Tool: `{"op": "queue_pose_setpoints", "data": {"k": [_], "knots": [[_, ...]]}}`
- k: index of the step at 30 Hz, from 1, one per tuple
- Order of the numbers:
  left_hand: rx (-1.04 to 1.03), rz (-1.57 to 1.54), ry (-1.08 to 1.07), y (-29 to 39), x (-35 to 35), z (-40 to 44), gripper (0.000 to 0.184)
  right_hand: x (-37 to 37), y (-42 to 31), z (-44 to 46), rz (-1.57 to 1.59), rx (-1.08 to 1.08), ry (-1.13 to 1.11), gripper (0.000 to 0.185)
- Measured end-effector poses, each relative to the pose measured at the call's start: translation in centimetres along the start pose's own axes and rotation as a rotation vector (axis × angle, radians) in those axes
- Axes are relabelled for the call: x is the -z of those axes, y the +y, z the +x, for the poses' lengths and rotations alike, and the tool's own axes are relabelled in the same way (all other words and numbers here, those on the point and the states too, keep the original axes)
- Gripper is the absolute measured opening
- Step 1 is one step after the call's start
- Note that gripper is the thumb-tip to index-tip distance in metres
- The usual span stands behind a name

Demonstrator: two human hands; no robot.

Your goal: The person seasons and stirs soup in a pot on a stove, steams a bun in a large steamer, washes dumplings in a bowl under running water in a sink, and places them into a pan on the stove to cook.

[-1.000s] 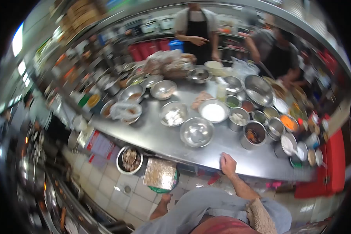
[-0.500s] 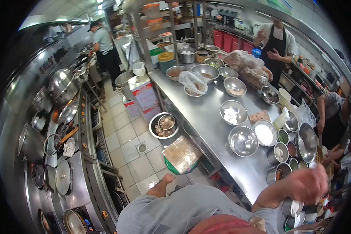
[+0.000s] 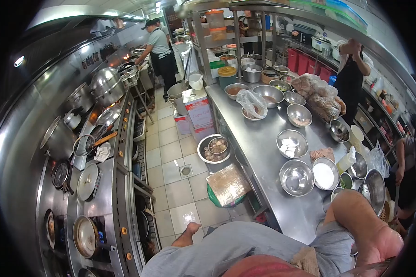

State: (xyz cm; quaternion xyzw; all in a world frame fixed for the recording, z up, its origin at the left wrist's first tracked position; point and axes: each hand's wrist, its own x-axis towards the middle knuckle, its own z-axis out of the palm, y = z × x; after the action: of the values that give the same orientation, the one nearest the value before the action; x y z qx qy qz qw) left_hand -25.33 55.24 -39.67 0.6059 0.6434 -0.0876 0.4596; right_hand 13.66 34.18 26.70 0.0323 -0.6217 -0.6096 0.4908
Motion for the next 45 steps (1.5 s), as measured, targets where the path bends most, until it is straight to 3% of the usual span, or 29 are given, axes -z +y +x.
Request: {"op": "queue_pose_setpoints", "data": {"k": [3, 5, 7, 14, 16, 24, 27, 28, 29, 30, 32, 33, 36, 39, 43, 45], "knots": [[0.069, -0.064, -0.003, -0.8, -2.7, -1.6, 0.042, 1.2, 0.2, 0.0, 0.144, -0.011, 0.103, 0.025], [-0.228, 0.157, -0.008, -1.5, -4.8, -2.4, 0.042, 1.8, 0.1, -0.1, 0.11, -0.025, 0.12, 0.024], [-0.061, -0.057, -0.031, -0.2, -6.4, -3.7, 0.041, 2.6, 0.0, 0.0, 0.087, -0.041, 0.142, 0.024], [0.003, -0.156, 0.063, 0.1, -10.4, -7.7, 0.039, 4.7, -0.6, 0.4, 0.065, -0.084, 0.193, 0.021], [-0.031, -0.271, 0.134, -1.3, -11.1, -8.6, 0.028, 4.9, -0.4, 0.6, 0.079, -0.095, 0.21, 0.02], [0.156, -0.327, 0.199, -6.0, -11.9, -15.7, 0.029, 5.5, -1.1, 1.2, 0.079, -0.18, 0.31, 0.017], [0.092, -0.135, 0.133, -7.6, -12.2, -17.8, 0.041, 4.4, -1.1, 1.4, 0.071, -0.229, 0.34, 0.016], [0.096, -0.157, 0.184, -8.0, -12.7, -18.5, 0.037, 2.4, -1.3, 1.4, 0.018, -0.226, 0.493, 0.015], [0.099, -0.179, 0.236, -8.3, -13.3, -19.0, 0.034, 3.8, -0.7, 0.3, 0.26, -0.159, 0.195, 0.029], [0.076, -0.117, 0.254, -8.7, -13.7, -19.4, 0.031, 1.5, -1.4, 1.4, 0.317, -0.154, 0.234, 0.029], [0.074, -0.092, 0.284, -9.6, -14.5, -20.2, 0.029, -2.5, -3.5, 3.6, 0.575, -0.519, 1.517, 0.014], [0.077, -0.065, 0.313, -10.0, -14.8, -20.4, 0.031, -0.9, -3.5, 3.1, 0.868, -0.487, 1.642, 0.015], [0.092, -0.125, 0.326, -11.9, -16.1, -20.3, 0.036, -2.0, -6.1, 2.9, 0.551, -0.502, 1.173, 0.015], [0.216, -0.268, 0.354, -13.0, -15.7, -21.7, 0.035, -1.8, -8.2, 0.9, 0.4, -0.539, 0.9, 0.016], [0.226, -0.366, 0.513, -16.4, -14.0, -26.0, 0.033, -2.8, -11.6, -3.3, 0.249, -0.722, 0.563, 0.016], [0.264, -0.424, 0.553, -18.9, -13.9, -28.4, 0.033, -4.8, -15.1, -4.8, 0.284, -0.958, 0.346, 0.017]]}}
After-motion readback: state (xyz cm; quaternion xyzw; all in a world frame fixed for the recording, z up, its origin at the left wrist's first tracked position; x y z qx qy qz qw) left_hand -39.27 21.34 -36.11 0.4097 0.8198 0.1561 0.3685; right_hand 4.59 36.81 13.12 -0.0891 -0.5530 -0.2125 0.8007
